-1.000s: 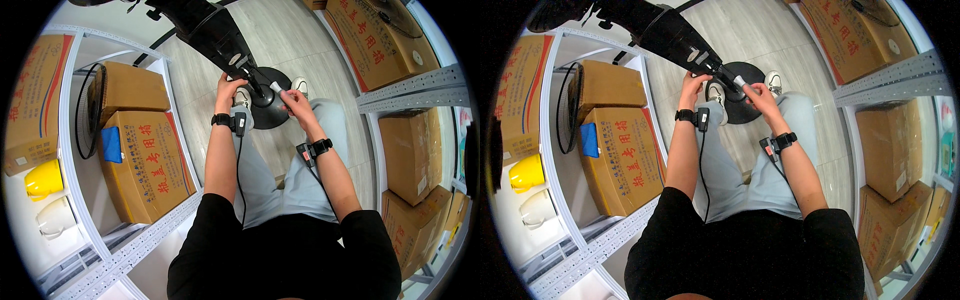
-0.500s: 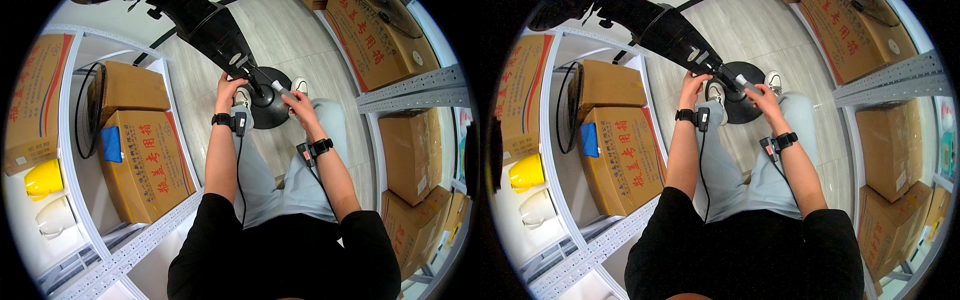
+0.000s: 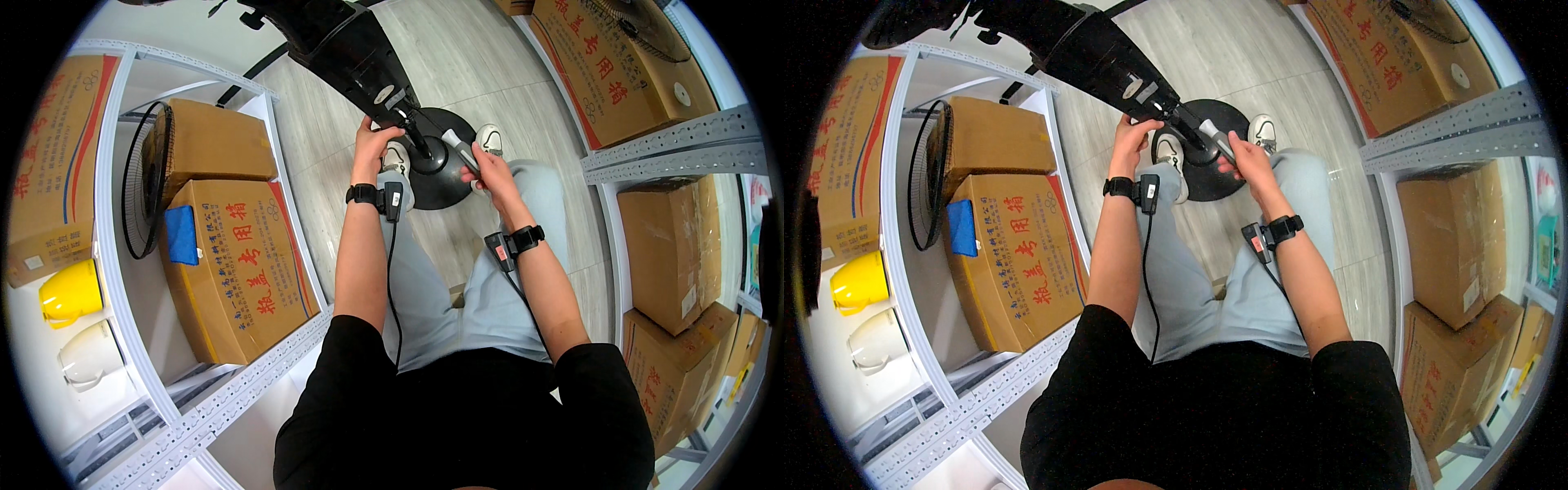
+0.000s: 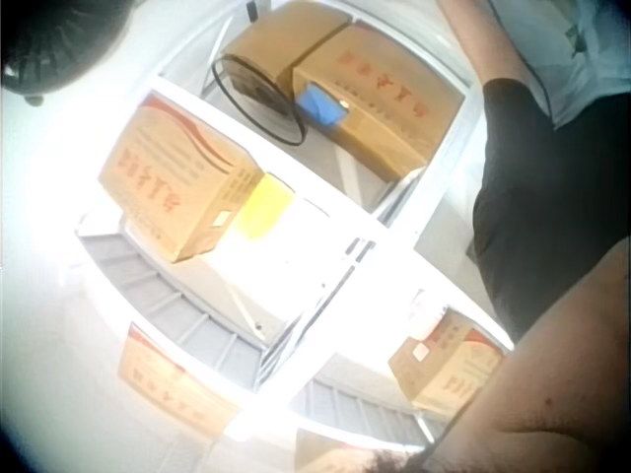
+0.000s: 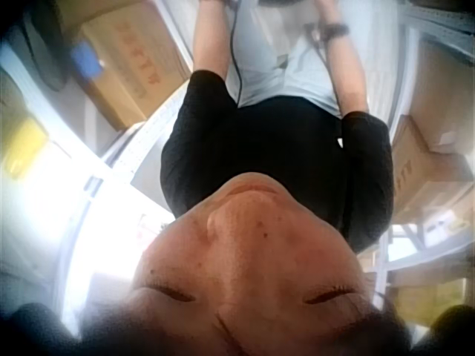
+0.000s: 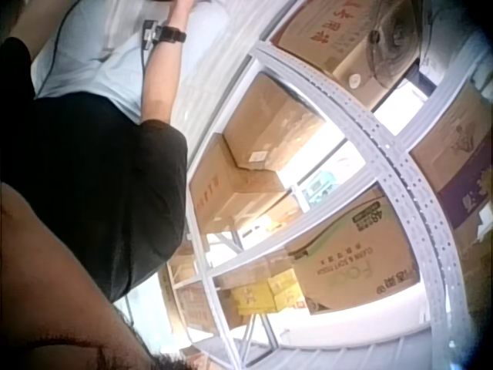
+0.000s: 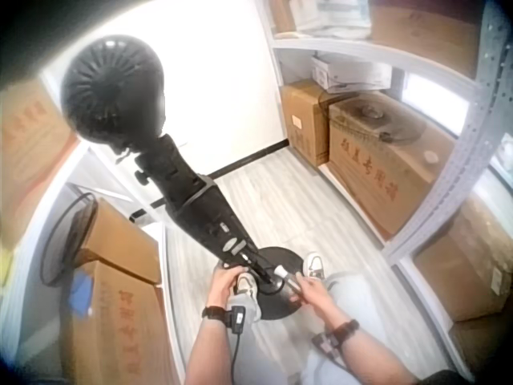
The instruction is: The person sits and uses a screwdriver to tighten screws on the internal components of a disassembled fan control box. They then reattach the control box to the fan neck and secure the base of the fan stand with additional screws.
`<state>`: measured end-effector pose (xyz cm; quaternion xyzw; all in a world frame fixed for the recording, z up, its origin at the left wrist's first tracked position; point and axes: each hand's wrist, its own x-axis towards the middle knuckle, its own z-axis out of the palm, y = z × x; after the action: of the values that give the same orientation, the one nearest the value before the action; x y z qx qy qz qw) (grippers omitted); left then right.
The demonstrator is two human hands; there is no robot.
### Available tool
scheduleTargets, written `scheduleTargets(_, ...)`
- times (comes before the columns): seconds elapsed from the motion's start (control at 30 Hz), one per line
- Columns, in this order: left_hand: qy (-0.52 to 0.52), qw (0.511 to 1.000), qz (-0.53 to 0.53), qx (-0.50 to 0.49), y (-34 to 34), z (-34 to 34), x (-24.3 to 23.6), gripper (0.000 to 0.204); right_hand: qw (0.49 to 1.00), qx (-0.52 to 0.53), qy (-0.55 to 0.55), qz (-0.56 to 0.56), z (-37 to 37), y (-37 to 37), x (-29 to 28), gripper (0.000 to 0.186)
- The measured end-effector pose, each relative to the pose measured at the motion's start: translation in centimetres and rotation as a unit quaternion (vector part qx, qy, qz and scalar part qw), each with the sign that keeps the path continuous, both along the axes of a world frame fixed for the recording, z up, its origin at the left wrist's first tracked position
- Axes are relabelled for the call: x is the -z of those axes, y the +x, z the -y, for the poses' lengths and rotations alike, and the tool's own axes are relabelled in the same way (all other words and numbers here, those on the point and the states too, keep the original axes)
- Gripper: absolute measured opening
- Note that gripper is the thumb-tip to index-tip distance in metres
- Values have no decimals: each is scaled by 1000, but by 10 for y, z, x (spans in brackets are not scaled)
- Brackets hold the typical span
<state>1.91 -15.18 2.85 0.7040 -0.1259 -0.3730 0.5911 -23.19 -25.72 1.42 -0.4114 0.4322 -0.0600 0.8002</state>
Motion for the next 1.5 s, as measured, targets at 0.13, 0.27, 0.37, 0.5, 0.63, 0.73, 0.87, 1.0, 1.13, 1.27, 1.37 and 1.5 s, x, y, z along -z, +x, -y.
scheduleTargets(0.13,-4,1000,-2,1,1,-2,1,60,993,38,-111,17,-14,3,-11,45)
scheduleTargets(0.27,-7,1000,0,1,0,-1,1,60,989,60,-130,28,-14,2,0,47)
scheduleTargets(0.37,-6,1000,-5,1,1,1,1,61,997,27,-75,-6,-3,1,9,51)
scheduleTargets(0.5,-7,1000,-1,-5,1,-2,4,64,995,21,-98,-3,-12,2,-19,52)
scheduleTargets(0.63,-15,1000,-2,-3,1,-1,3,65,988,20,-155,5,-17,2,-8,53)
scheduleTargets(0.73,-16,1000,-2,-2,-1,0,1,65,993,19,-114,20,-10,2,6,54)
scheduleTargets(0.87,-9,1000,-3,-2,-2,1,-1,63,999,-14,-44,-10,0,2,10,58)
scheduleTargets(1.0,-8,1000,-5,-7,-1,-3,0,63,991,-15,-134,-8,-14,3,-12,58)
scheduleTargets(1.13,-5,1000,-5,-7,-2,1,-1,63,992,22,-122,8,-14,2,-9,53)
scheduleTargets(1.27,-6,1000,-1,12,-2,0,-3,61,999,42,-25,13,-9,0,-13,50)
scheduleTargets(1.37,-23,1000,-8,-7,-1,-1,1,63,998,36,-49,16,-9,2,-11,49)
scheduleTargets(1.5,-22,1000,-11,-9,-2,0,0,63,984,41,-169,31,-16,1,-2,48)
